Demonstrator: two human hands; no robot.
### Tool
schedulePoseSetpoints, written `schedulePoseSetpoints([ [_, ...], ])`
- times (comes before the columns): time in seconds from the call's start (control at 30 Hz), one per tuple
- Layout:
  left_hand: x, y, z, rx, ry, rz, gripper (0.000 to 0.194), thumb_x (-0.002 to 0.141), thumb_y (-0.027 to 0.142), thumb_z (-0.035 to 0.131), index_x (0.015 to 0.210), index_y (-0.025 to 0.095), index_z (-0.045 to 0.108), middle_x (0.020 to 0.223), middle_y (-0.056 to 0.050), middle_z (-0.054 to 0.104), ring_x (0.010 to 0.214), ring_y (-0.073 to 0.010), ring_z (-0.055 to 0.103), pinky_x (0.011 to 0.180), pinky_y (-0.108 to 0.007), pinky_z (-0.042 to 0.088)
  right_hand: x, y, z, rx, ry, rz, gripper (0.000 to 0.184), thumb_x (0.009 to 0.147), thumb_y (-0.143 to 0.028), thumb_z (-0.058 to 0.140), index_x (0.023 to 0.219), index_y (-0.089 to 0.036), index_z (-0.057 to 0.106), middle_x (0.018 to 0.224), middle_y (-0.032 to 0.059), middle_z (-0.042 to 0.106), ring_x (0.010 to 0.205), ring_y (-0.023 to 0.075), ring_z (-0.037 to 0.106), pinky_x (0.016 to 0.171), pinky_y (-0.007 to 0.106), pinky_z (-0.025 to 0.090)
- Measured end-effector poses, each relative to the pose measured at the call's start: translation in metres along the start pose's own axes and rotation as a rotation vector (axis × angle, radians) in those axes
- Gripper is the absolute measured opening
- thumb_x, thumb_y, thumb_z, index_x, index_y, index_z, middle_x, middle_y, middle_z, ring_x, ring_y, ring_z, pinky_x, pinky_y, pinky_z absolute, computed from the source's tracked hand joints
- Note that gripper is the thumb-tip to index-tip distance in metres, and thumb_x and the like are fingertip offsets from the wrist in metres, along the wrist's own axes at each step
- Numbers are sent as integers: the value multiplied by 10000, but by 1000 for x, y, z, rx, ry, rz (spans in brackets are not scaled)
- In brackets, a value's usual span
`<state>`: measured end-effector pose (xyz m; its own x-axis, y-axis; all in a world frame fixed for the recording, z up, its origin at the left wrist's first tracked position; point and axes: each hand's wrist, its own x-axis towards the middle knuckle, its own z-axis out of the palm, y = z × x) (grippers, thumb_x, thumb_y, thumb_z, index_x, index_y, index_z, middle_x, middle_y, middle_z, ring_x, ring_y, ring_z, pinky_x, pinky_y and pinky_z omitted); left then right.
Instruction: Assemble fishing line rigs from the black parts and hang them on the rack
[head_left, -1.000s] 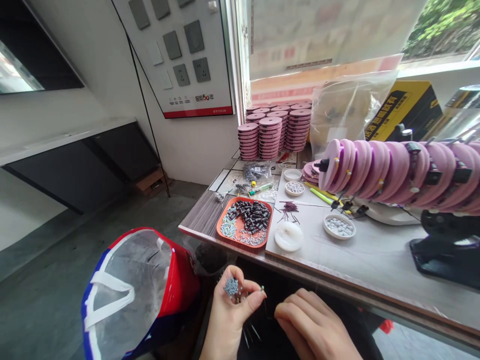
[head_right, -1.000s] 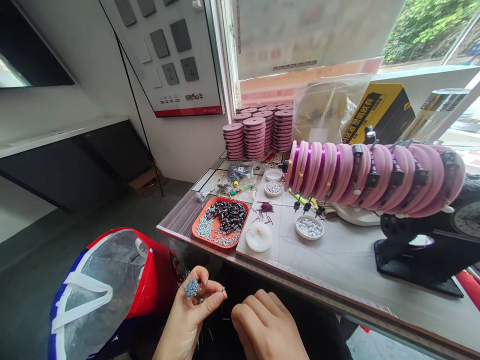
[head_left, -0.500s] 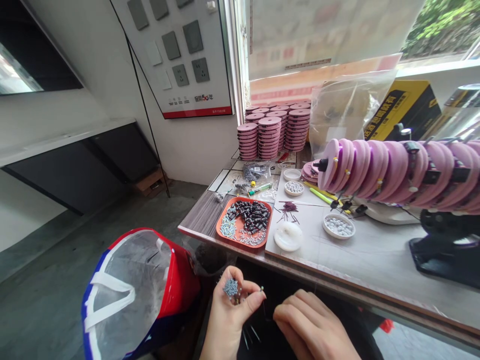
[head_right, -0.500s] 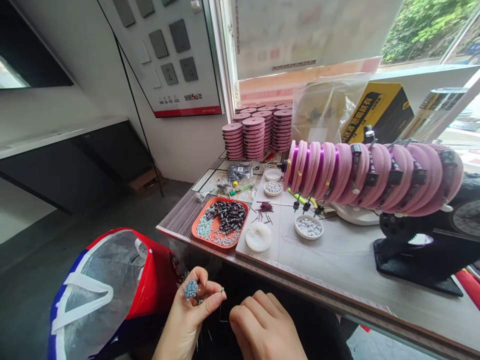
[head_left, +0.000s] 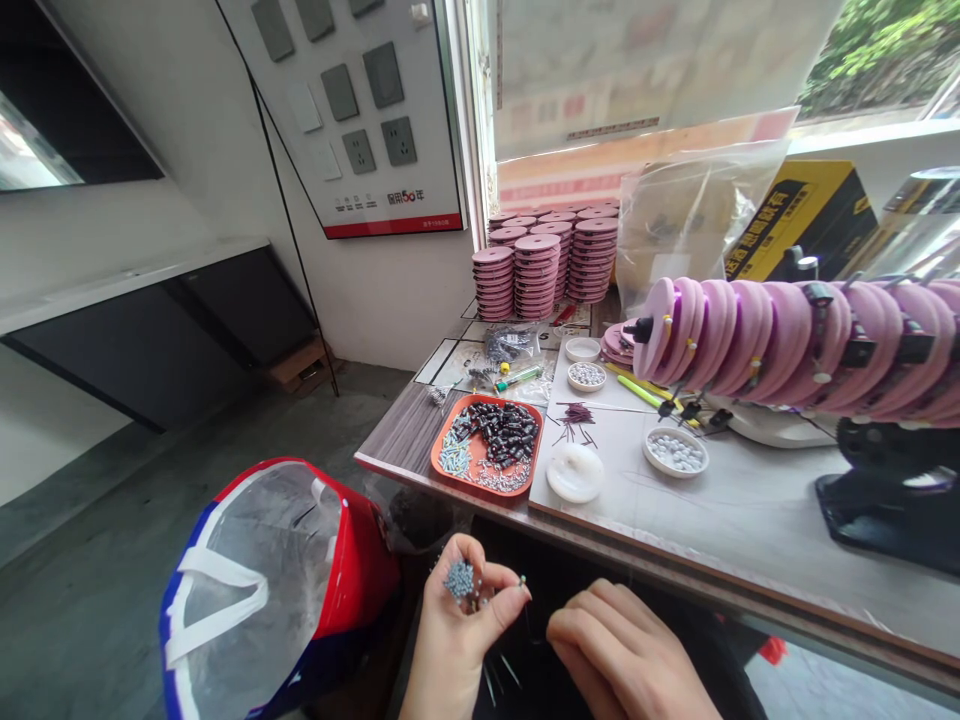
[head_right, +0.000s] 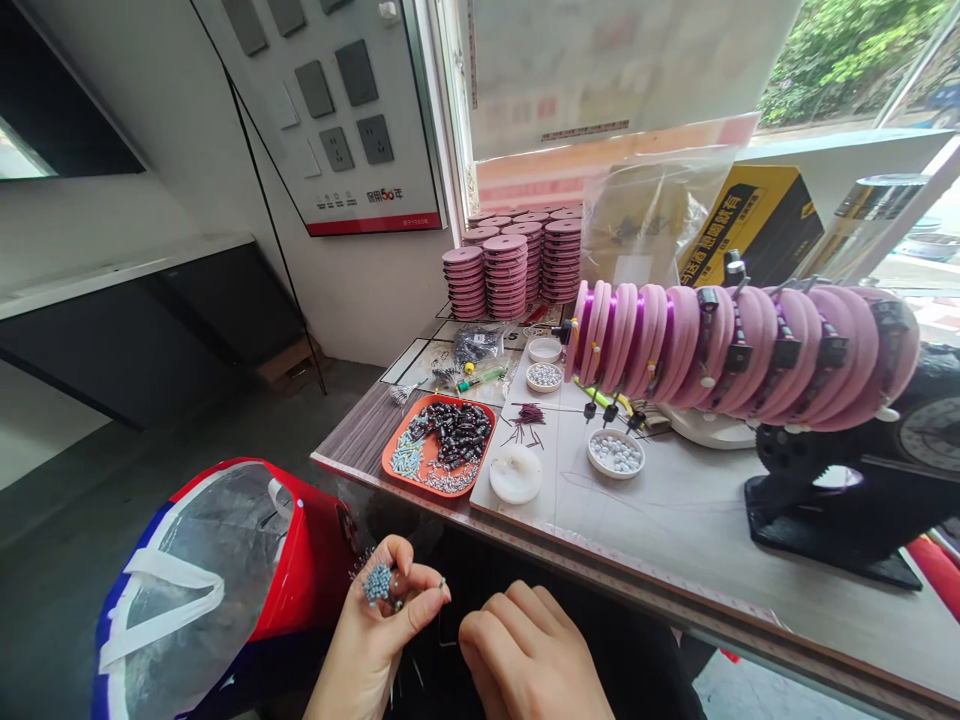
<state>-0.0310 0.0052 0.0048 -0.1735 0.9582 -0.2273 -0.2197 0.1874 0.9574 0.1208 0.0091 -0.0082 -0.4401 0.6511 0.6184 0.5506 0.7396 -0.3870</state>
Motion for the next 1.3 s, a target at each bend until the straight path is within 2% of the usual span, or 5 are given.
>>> schedulePoseSetpoints([
  [0.43, -16, 1, 14, 230, 47, 286, 231, 704, 231, 674, 707, 231, 444, 621, 43, 674, 542, -112, 557, 535, -207, 376, 5, -2, -6, 140, 57, 218, 127, 930, -262, 416, 859, -210, 508, 608, -23, 561, 499, 126, 541, 468, 222, 437],
  [0.63, -13, -3, 15, 170, -37, 219, 190, 667, 241, 697, 837, 210, 618, 668, 1, 658, 558, -126, 524, 538, -223, 357, 6, -3, -2, 164, 121, 268, 155, 904, -259, 457, 773, -208, 520, 561, -40, 535, 452, 101, 515, 427, 196, 400],
  [0.73, -8, -2, 13, 143, -80, 189, 155, 668, 326, 714, 726, 183, 703, 708, -9, 581, 505, -91, 406, 500, -240, 292, 6, -4, -2, 143, 117, 230, 146, 900, -233, 464, 768, -207, 519, 557, -41, 537, 449, 99, 508, 431, 198, 395],
  [0.87, -3, 0, 15, 115, -143, 172, 229, 662, 369, 739, 570, 167, 683, 680, -3, 530, 493, -79, 346, 494, -256, 239, 7, -5, -3, 142, 126, 186, 180, 918, -225, 437, 757, -206, 513, 586, -32, 581, 472, 101, 515, 453, 205, 403],
  [1.3, -5, -5, 18, 35, -108, 127, 314, 606, 479, 764, 705, 183, 732, 694, -11, 584, 530, -89, 379, 517, -235, 284, 7, -1, -7, 116, 147, 156, 234, 945, -267, 420, 738, -204, 506, 551, -41, 549, 476, 97, 501, 466, 208, 401],
])
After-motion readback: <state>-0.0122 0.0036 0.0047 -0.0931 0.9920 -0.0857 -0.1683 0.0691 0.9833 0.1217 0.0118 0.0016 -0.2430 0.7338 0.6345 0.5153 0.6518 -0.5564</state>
